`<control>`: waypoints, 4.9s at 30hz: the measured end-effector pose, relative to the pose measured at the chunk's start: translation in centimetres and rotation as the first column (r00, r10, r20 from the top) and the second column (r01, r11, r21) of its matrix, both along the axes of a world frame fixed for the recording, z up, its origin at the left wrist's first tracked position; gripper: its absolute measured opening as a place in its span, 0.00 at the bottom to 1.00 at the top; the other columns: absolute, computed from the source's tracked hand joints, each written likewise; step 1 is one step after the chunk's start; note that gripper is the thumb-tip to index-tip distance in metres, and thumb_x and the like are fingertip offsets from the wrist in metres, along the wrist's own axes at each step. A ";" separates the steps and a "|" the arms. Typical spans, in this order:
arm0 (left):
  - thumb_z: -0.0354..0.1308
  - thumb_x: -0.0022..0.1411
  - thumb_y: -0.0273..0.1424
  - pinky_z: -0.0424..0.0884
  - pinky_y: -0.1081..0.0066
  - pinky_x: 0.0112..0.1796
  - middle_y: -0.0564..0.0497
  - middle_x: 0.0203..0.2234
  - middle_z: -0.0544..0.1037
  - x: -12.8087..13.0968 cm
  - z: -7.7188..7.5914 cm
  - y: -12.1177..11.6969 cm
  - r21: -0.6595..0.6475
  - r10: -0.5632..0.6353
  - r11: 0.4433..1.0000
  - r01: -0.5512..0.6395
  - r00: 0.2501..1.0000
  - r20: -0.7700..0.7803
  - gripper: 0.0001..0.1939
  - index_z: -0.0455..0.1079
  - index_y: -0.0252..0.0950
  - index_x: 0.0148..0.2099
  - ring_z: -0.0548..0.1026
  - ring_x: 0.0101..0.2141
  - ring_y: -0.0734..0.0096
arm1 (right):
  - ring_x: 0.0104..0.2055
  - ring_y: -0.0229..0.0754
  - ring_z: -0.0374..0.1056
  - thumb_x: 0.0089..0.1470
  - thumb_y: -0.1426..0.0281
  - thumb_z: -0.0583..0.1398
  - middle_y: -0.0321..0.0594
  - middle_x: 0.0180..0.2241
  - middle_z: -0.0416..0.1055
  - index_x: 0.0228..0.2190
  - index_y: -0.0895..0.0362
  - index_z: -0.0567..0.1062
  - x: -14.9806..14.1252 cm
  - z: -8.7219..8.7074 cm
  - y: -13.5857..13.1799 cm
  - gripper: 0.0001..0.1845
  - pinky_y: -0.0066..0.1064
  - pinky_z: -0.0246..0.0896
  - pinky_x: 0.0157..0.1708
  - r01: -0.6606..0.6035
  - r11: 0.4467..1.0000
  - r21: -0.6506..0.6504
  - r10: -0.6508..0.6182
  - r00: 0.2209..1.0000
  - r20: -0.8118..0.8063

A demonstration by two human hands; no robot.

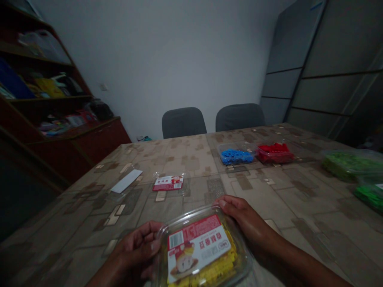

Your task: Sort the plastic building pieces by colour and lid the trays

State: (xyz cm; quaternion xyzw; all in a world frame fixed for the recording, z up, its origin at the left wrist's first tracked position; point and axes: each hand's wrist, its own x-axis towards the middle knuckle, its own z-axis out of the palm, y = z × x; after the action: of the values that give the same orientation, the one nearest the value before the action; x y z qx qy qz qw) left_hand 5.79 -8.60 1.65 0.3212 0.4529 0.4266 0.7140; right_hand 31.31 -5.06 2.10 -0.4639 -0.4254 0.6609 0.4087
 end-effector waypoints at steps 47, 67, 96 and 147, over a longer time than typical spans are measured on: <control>0.74 0.43 0.35 0.66 0.79 0.20 0.50 0.27 0.78 -0.2 -0.9 -0.1 0.020 -0.048 0.999 0.048 0.998 0.039 0.20 0.72 0.33 0.37 0.75 0.23 0.74 | 0.19 0.31 0.61 0.49 0.56 0.66 0.28 0.20 0.66 0.29 0.56 0.71 -0.2 -2.3 0.8 0.17 0.22 0.56 0.20 0.060 0.998 0.005 -0.058 0.981 -0.187; 0.62 0.44 0.22 0.60 0.78 0.18 0.54 0.22 0.76 0.7 0.5 1.2 -0.087 -0.131 0.988 0.128 0.991 -0.027 0.10 0.69 0.34 0.32 0.70 0.20 0.76 | 0.22 0.32 0.67 0.50 0.59 0.67 0.31 0.23 0.71 0.32 0.57 0.72 0.1 -1.5 0.2 0.15 0.22 0.60 0.23 0.031 0.998 -0.060 -0.042 0.978 -0.207; 0.64 0.46 0.22 0.47 0.53 0.59 0.42 0.66 0.56 1.1 -0.5 6.7 0.279 -0.738 0.662 0.695 0.669 0.083 0.52 0.42 0.44 0.69 0.54 0.63 0.50 | 0.20 0.34 0.63 0.47 0.51 0.64 0.30 0.21 0.67 0.28 0.57 0.69 -0.6 -1.1 0.4 0.22 0.24 0.56 0.21 -0.016 0.999 0.051 0.017 1.000 -0.021; 0.69 0.45 0.24 0.59 0.58 0.54 0.39 0.59 0.68 2.6 -2.2 7.8 0.260 -0.686 0.725 0.637 0.701 0.195 0.41 0.61 0.36 0.61 0.68 0.56 0.52 | 0.20 0.31 0.51 0.51 0.50 0.61 0.27 0.20 0.58 0.29 0.57 0.66 0.2 -0.7 -0.3 0.22 0.23 0.46 0.21 -0.094 0.996 0.004 0.094 0.995 0.030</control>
State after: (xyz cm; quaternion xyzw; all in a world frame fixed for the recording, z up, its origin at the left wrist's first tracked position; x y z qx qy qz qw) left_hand 8.39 -0.76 -0.60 0.4601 0.1633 0.2187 0.8449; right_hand 31.50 -5.36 1.42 -0.4520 -0.4544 0.6715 0.3720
